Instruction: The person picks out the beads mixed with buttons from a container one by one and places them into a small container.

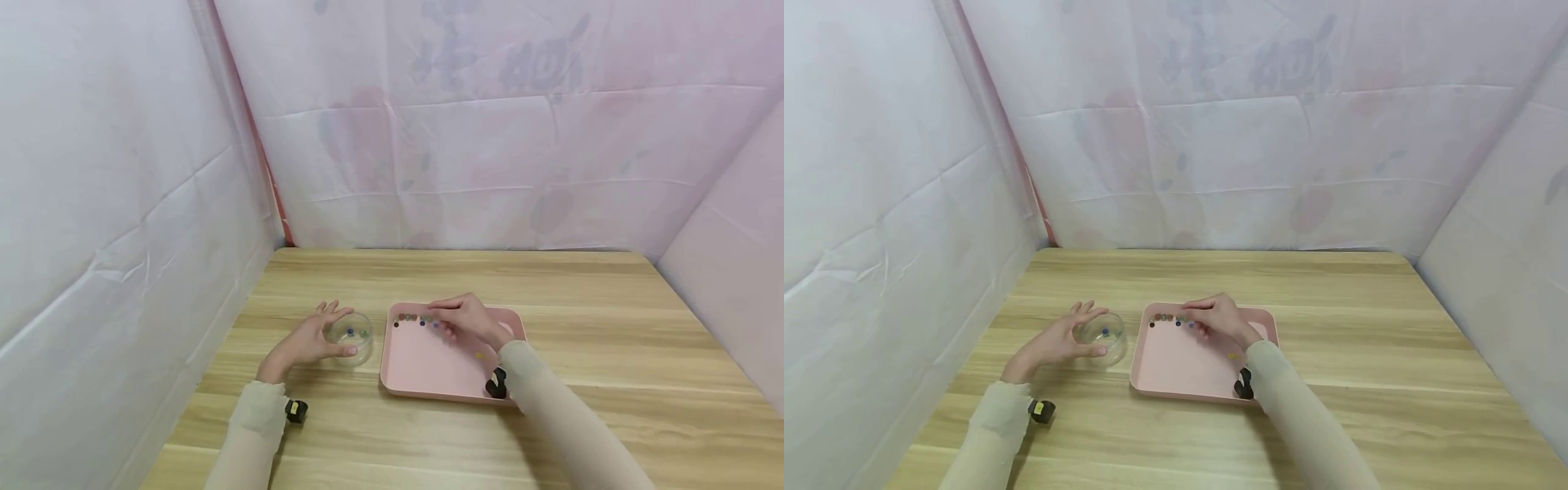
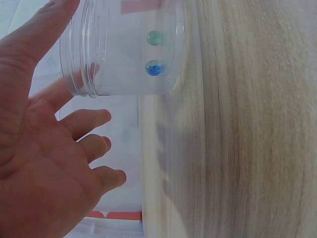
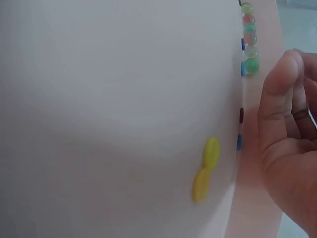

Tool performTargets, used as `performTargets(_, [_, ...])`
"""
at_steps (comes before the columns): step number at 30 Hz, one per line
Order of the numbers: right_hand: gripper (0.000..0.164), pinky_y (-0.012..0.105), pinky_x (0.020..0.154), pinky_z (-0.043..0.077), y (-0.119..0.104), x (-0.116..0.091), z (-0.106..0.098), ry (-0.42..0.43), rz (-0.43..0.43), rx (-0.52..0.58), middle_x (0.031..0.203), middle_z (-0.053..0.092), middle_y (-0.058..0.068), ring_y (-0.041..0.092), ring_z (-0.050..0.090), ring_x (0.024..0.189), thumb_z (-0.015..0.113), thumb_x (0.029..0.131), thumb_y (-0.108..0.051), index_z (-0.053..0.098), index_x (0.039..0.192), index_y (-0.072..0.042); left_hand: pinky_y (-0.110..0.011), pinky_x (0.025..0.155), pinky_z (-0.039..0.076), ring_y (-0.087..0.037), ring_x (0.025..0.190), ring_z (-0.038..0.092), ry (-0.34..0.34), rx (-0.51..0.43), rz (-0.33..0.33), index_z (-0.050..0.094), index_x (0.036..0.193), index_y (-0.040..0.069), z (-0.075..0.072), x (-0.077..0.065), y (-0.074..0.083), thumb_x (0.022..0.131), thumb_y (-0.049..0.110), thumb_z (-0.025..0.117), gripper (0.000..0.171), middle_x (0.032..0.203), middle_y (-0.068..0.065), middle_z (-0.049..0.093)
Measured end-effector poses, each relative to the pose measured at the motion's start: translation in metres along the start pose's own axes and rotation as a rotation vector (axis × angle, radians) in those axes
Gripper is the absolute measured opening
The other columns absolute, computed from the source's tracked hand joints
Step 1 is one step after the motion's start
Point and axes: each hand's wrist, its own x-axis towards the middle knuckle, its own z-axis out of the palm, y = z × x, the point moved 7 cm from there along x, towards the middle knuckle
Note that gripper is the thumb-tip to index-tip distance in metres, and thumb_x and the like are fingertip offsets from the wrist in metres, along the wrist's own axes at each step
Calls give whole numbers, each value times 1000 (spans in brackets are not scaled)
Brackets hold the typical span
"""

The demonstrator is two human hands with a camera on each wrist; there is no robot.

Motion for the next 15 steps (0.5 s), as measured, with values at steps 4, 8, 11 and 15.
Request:
performTargets(4, [35,26,57,58,4,-1,-1,-1,24,-23,77,73,14,11,61,56,73,102,-19,73,133,-2,-78,123,12,-53,161,2,-1,-4,-3,46,161,13,-1,0,-1,85,48,87,93,174,-26,18])
performTargets(8, [35,25,55,57,9,-1,0,-11,50,-34,73,71,10,11,61,55,73,101,-18,72,134,-5,-78,122,13,-55,161,4,3,9,4,46,160,13,-1,0,0,86,47,87,91,173,-28,20])
performTargets(11, [34,25,55,57,12,-1,2,-17,68,-45,70,70,8,11,60,54,72,102,-18,73,134,-7,-79,121,15,-55,160,5,5,19,8,47,160,12,-1,0,0,86,47,86,91,172,-28,21])
performTargets(15, [33,26,54,57,13,0,2,-16,68,-68,70,71,8,11,60,53,72,102,-18,74,134,-7,-79,121,14,-55,160,5,3,16,3,46,160,13,-1,1,0,86,47,87,91,172,-28,20])
